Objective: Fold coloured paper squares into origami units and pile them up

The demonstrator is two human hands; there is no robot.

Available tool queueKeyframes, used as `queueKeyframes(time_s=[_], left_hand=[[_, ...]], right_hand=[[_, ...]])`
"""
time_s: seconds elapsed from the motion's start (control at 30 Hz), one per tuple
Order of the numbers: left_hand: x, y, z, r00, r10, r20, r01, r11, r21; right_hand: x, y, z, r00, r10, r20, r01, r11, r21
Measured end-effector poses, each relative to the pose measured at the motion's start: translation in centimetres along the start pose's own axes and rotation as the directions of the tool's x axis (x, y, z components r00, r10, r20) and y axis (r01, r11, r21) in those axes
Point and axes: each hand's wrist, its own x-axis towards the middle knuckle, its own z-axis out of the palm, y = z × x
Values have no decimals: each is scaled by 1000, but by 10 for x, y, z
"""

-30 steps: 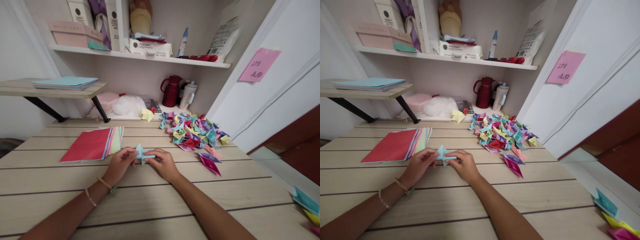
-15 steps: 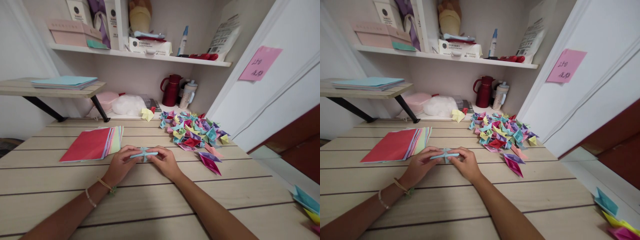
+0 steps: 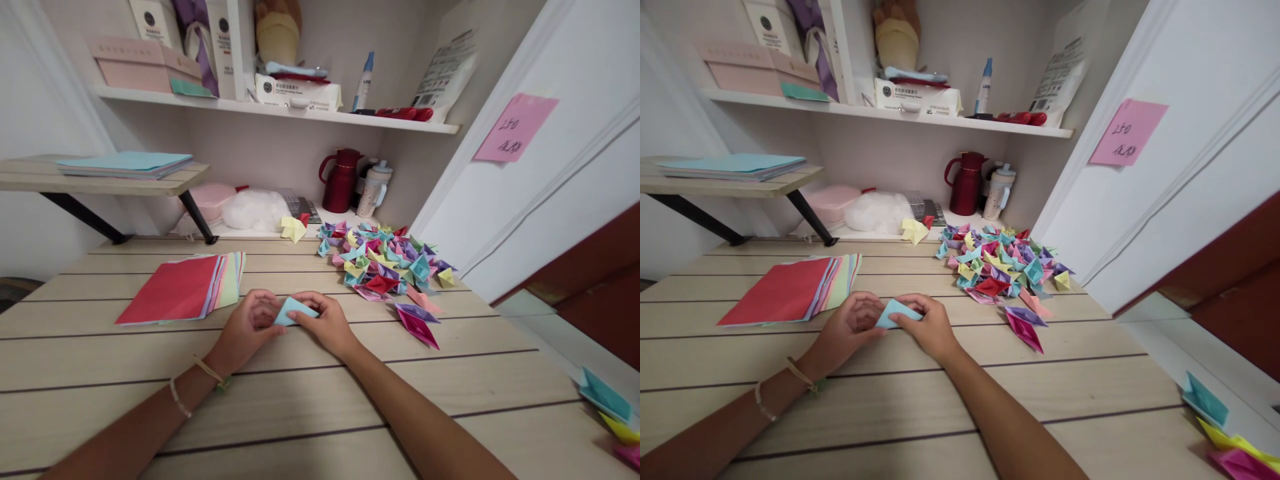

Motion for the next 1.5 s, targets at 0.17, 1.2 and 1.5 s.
queueKeyframes(time_s=[0.17, 1.2, 1.5], left_hand=[[4, -2, -2, 968, -239, 73, 242, 970, -36], [4, -1, -6, 993, -106, -55, 103, 993, -63], [5, -5, -9, 990, 110, -88, -87, 969, 230]], right_hand=[[2, 4, -2, 999, 17, -27, -17, 1000, 2], [-3, -1, 0, 978, -194, -83, 172, 961, -217], [-1, -2, 0, 997, -81, -3, 79, 980, -182]])
